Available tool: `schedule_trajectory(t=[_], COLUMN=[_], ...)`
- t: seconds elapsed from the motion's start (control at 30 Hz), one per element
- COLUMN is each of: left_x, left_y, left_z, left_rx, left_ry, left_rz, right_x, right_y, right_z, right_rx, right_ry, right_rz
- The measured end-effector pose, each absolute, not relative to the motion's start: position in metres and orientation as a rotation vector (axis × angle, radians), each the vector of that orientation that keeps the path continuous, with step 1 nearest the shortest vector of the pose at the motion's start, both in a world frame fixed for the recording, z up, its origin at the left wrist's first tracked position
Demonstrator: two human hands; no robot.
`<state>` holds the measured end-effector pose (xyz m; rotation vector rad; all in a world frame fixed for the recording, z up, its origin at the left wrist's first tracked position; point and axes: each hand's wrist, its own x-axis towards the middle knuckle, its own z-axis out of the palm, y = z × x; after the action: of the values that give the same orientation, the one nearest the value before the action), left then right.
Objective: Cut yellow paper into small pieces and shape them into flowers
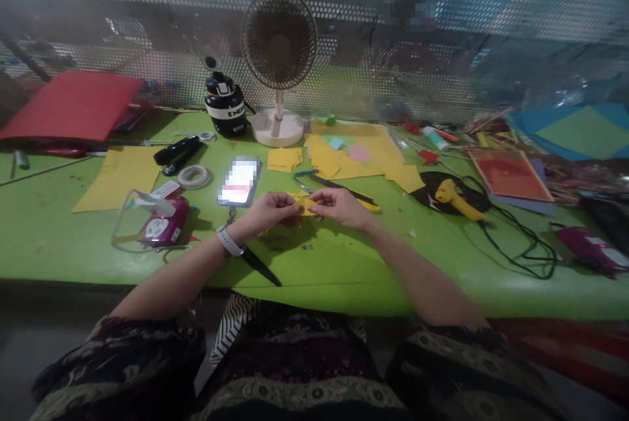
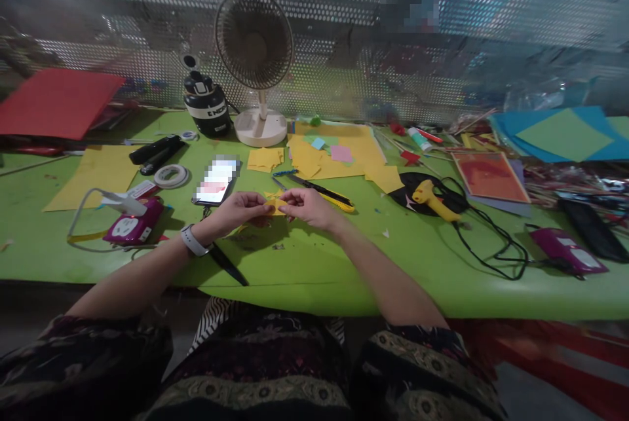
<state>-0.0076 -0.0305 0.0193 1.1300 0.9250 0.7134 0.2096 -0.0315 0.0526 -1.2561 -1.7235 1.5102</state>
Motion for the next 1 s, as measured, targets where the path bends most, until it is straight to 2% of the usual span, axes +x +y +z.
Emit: schedule_trajectory(t=[0.43,1.0], left_x=[-0.006,-0.011], left_y=[-0.032,-0.024], left_z=[0.025,0.030], left_rx=[1.113,1.035], left_ry=[0.914,0.868], left_rz=[0.699,0.720], right_x=[0.207,0.217], right_y=[-0.031,-0.020], right_z=[0.052,0.054], right_rx=[-1.184,-1.296], right_ry=[-1.719,-1.602], right_rz=[1.589,1.635])
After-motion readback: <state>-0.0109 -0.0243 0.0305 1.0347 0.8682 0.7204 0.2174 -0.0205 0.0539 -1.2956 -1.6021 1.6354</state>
